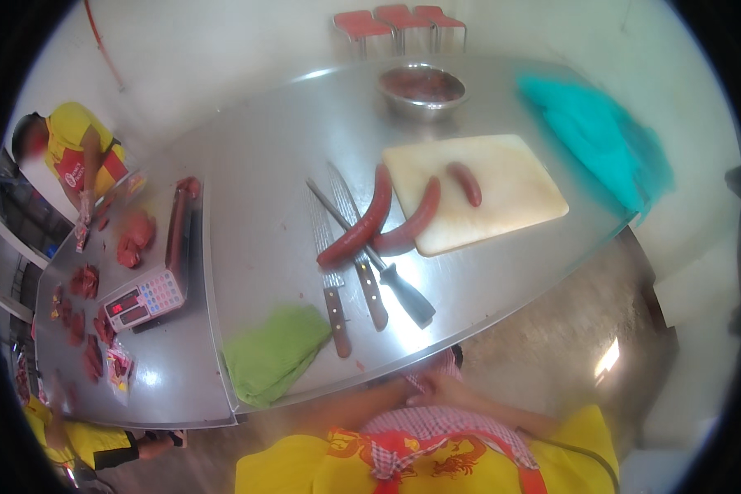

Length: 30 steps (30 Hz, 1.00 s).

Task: The person slices long red sausages into smaller pieces on a white cutting board using a knife. The cut pieces are placed on a digital scale, then moved to a metal bowl. The person also wipes the cutting board with a green cloth during the process.

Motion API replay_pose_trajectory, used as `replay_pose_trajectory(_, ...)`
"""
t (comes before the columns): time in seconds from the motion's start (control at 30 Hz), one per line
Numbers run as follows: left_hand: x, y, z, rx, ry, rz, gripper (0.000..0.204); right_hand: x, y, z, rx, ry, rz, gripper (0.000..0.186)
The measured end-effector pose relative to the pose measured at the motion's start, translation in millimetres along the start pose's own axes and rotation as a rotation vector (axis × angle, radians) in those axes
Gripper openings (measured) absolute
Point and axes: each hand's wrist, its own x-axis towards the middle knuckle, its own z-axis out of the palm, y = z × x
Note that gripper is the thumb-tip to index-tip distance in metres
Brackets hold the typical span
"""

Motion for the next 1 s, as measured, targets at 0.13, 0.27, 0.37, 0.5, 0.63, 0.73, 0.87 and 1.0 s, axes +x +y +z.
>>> replay_pose_trajectory(0.13, -11.2, -2.7, -9.7, -0.008, 0.002, 0.037, 0.043, 6.3, 31.2, 4.0, -0.212, -0.046, 0.188, 0.054)
replay_pose_trajectory(0.27, -42.7, 8.6, -65.5, -0.211, 0.025, 0.137, 0.045, 2.7, 75.3, 13.1, -0.43, 0.148, 0.22, 0.049)
replay_pose_trajectory(0.37, -77.6, 31.0, -142.7, -1.004, -0.236, 0.061, 0.058, -3.4, 96.3, 16.7, -0.426, 0.143, 0.347, 0.045)
replay_pose_trajectory(0.5, -153.0, 54.2, -228.9, -1.002, 0.258, -0.244, 0.047, -12.8, 71.2, -22.9, -0.362, -0.128, 0.319, 0.049)
replay_pose_trajectory(0.63, -201.3, 54.2, -246.2, -0.784, 0.896, -0.502, 0.042, -26.3, -16.2, -101.9, -0.085, -0.242, 0.08, 0.041)
replay_pose_trajectory(0.73, -218.9, 44.6, -233.5, -0.715, 1.158, -0.629, 0.039, -8.8, -84.9, -126.1, -0.028, 0.082, -0.075, 0.032)
replay_pose_trajectory(0.87, -226.0, 35.1, -212.4, -0.67, 1.204, -0.779, 0.037, 62.1, -135.7, -94.1, -0.501, 0.387, -0.248, 0.023)
replay_pose_trajectory(1.0, -234.4, 34.0, -186.8, -0.542, 1.299, -0.745, 0.033, 106.0, -151.1, -42.4, -0.562, 0.256, -0.184, 0.021)
